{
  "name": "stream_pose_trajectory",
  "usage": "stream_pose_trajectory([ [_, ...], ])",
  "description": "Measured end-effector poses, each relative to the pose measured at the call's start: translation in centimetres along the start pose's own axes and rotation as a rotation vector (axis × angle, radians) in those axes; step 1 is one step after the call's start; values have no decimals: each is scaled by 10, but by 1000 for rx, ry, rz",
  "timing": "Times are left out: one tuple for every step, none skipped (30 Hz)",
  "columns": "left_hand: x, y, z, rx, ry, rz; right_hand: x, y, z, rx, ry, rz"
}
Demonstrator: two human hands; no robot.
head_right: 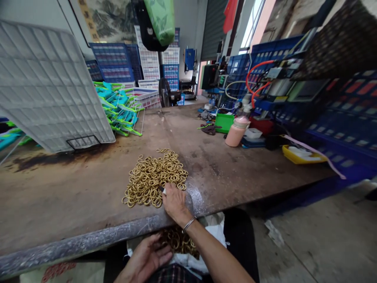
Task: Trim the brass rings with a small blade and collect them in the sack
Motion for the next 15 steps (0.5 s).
stream_pose_trajectory([
  [-1,0,-1,8,1,0,-1,0,-1,-2,-4,0],
  [-2,-1,-2,14,-4,0,-2,1,-2,-9,-5,0],
  [-4,-2,-4,15,-11,1,-3,3,-2,-20,1,1],
  [-6,-2,-7,8,-21,2,-4,4,-2,-35,11,2],
  [-9,-3,-11,-7,-35,2,-5,6,-2,-53,21,2],
  [-11,-4,-15,-27,-55,3,-6,8,-2,-74,30,1],
  [-14,-5,-20,-51,-75,8,-6,11,-2,-96,38,-3],
  [-16,-6,-25,-75,-95,15,-7,13,-3,-121,43,-8],
  [-18,-7,-29,-96,-106,22,-7,16,-3,-150,45,-12],
  [-19,-9,-33,-116,-112,26,-8,18,-4,-184,47,-14],
  [-20,-10,-35,-130,-114,26,-8,21,-5,-224,53,-13],
  [-20,-11,-37,-146,-114,24,-9,23,-5,-270,66,-9],
  [-20,-12,-38,-168,-114,18,-10,24,-5,-323,84,-3],
  [-20,-13,-37,-196,-114,7,-10,26,-4,-380,106,4],
  [-19,-13,-36,-229,-113,-12,-11,28,-4,-436,130,10],
])
Point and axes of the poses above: each hand's wrist, its own x-axis away from the middle knuckle, its own z-axis out of the back of the hand, y = z × x, the point moved 6 cm from there along -x, towards the middle knuckle, and after that the axes turned 3 degrees about z, right-handed, at the moved point
